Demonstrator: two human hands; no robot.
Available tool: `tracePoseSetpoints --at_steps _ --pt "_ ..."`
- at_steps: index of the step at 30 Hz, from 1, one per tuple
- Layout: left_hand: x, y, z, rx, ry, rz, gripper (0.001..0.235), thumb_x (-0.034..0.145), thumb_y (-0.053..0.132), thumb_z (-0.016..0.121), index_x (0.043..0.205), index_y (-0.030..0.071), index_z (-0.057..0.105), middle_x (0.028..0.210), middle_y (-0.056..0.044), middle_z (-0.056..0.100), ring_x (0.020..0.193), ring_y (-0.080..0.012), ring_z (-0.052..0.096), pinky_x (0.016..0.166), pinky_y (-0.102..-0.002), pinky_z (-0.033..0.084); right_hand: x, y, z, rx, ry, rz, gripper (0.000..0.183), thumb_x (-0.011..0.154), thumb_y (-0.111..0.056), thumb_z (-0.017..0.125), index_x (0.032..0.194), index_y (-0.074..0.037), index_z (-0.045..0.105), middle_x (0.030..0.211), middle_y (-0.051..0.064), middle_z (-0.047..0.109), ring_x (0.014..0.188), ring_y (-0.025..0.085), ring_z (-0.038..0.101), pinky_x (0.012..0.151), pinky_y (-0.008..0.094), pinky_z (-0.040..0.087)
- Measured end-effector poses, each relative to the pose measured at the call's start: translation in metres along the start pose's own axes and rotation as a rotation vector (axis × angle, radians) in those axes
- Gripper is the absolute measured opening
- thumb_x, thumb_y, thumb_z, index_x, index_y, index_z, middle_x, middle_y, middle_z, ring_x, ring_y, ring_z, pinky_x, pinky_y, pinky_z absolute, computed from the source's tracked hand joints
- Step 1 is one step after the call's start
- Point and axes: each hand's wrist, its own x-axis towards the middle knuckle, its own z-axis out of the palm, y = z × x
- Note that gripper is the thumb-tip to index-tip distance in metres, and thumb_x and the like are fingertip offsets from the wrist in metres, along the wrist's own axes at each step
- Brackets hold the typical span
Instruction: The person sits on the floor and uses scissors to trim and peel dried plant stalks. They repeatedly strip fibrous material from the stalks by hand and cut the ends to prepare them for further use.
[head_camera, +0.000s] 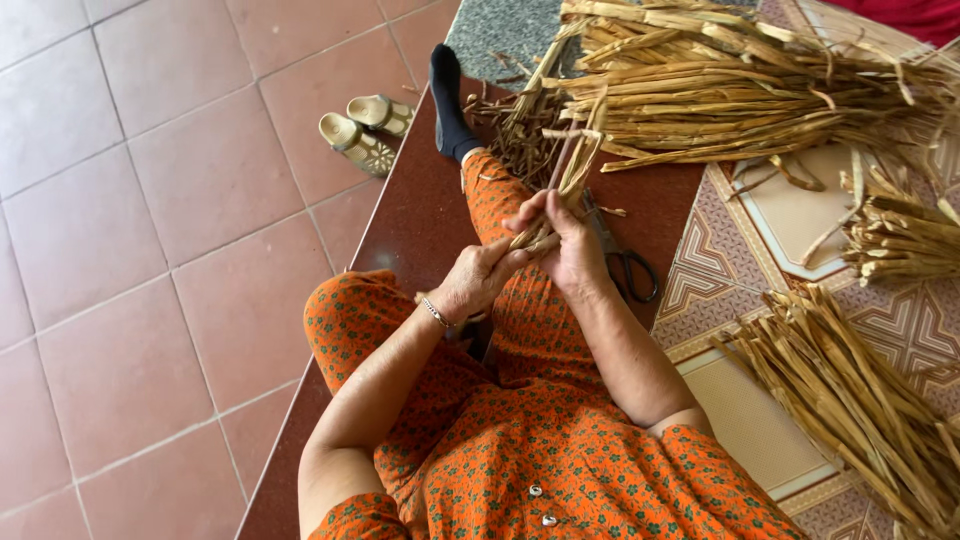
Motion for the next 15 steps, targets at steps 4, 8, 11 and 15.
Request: tracePoseSetpoints --at_steps 4,8,11,15 --pt "0.001 0.01 0.01 -0.084 -0.067 -0.082 0.033 0.108 0.033 0.056 0.098 0.003 0.065 0.062 -0.012 0.057 0.053 -0.0206 0.057 0.053 -0.037 0.049 0.009 -0.033 -0.014 0.12 0.123 -0.109 0.032 0.11 -0.036 0.06 0.121 -0.006 0.063 0.086 0.003 0.063 0.072 0.015 0.06 0.073 0.039 0.057" --pt "0.003 0.018 0.021 -0.063 -0.087 -0.04 0.033 0.107 0.035 0.054 0.1 0.006 0.069 0.059 -0.01 0.055 0.049 -0.0174 0.055 0.05 -0.037 0.047 0.01 -0.047 -0.033 -0.096 0.332 -0.205 0.033 0.108 -0.038 0.052 0.12 -0.01 0.064 0.077 -0.001 0.056 0.059 0.01 0.049 0.053 0.031 0.049" --pt "0.003 0.023 0.026 -0.141 -0.143 -0.061 0.036 0.108 0.036 0.053 0.098 0.005 0.067 0.06 -0.003 0.054 0.052 -0.0117 0.053 0.05 -0.033 0.047 0.015 -0.05 -0.06 0.046 0.259 -0.226 0.031 0.111 -0.037 0.05 0.115 -0.009 0.065 0.072 -0.004 0.05 0.056 0.008 0.044 0.052 0.028 0.045" --pt "-0.003 0.02 0.031 -0.317 -0.214 -0.142 0.037 0.108 0.037 0.051 0.107 0.005 0.069 0.066 0.002 0.05 0.059 -0.0075 0.046 0.051 -0.029 0.043 0.02 -0.061 -0.111 0.094 0.429 -0.237 0.025 0.112 -0.031 0.053 0.104 -0.009 0.063 0.072 -0.003 0.048 0.058 0.011 0.042 0.052 0.027 0.044"
